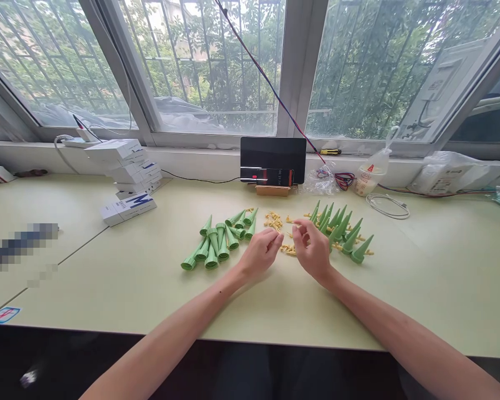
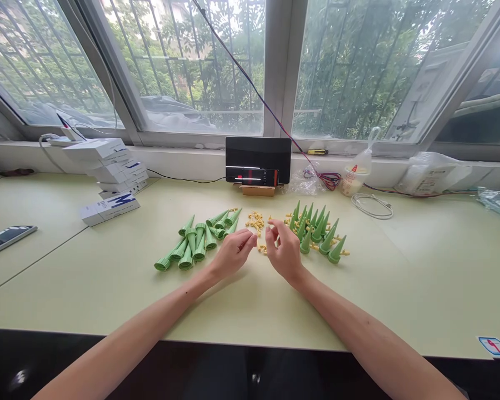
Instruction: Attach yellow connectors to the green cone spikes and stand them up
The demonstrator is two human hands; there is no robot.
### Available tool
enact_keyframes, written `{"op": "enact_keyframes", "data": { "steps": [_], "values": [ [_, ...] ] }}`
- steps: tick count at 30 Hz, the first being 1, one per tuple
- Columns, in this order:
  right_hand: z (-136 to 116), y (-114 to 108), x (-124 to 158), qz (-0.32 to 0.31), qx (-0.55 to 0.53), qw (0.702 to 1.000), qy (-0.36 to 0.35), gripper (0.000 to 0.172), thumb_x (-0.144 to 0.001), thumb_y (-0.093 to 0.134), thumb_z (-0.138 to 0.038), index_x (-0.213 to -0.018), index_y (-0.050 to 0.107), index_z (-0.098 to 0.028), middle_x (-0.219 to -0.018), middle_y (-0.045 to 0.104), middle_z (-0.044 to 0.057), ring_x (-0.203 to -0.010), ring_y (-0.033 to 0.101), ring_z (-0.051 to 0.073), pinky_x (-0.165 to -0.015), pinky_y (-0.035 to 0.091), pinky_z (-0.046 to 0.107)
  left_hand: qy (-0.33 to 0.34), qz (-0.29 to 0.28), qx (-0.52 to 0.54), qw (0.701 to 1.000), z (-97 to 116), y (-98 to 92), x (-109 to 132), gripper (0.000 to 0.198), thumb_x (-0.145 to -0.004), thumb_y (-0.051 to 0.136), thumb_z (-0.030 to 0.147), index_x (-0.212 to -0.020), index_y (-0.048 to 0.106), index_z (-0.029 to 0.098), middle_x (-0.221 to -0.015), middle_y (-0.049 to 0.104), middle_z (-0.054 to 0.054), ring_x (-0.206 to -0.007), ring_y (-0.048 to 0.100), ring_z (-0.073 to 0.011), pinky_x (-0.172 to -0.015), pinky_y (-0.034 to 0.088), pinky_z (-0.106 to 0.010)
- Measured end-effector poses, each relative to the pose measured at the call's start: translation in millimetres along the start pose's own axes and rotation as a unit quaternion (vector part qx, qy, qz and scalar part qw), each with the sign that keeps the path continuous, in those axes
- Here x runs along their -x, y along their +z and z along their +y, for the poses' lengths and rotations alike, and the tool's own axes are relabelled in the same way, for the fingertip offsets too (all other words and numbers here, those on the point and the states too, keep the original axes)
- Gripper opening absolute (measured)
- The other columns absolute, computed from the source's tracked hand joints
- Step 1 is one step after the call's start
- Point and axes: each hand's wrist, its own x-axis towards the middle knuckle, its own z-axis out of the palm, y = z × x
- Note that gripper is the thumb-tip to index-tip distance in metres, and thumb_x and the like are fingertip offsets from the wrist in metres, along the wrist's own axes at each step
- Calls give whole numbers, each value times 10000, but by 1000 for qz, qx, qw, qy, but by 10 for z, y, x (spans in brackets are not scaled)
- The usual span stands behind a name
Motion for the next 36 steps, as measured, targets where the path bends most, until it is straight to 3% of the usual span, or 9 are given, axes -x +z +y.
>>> {"op": "enact_keyframes", "data": {
  "steps": [4, 10, 19, 36],
  "values": [
    [-48, 22, 29, -62, -52, 997, -14, 232, -979, 442, -347, -1123, 557, -207, -938, 666, 69, -851, 640, 197, -794, 517, 330, -7, -1, 20, 1000, 8, 5, 7, 417, -982, 385, 383, -619, 449, 190, -638, 462, -8, -615, 411, -147, -609, 310, -285],
    [-34, 63, 54, -123, -82, 989, -2, 308, -1007, 393, -394, -1238, 498, -219, -1235, 614, 114, -1145, 590, 246, -962, 480, 415, -7, 3, 30, 1000, 11, 9, 12, 403, -966, 419, 339, -597, 362, 186, -621, 411, 6, -576, 352, -128, -575, 266, -278],
    [29, 120, 63, -167, -53, 984, 30, 399, -1024, 316, -426, -1297, 499, -200, -1315, 571, 131, -1234, 529, 250, -1029, 435, 436, -1, 0, -18, 1000, -4, 18, 14, 374, -936, 446, 253, -584, 337, 183, -604, 385, 13, -557, 326, -121, -568, 256, -282],
    [52, 119, 52, -181, -53, 981, 40, 354, -1033, 294, -383, -1178, 545, -180, -1176, 607, 117, -1110, 564, 235, -962, 454, 392, 11, -18, -62, 998, -61, 30, 22, 357, -936, 447, 201, -586, 383, 172, -615, 426, 15, -580, 385, -108, -569, 292, -256]
  ]
}}
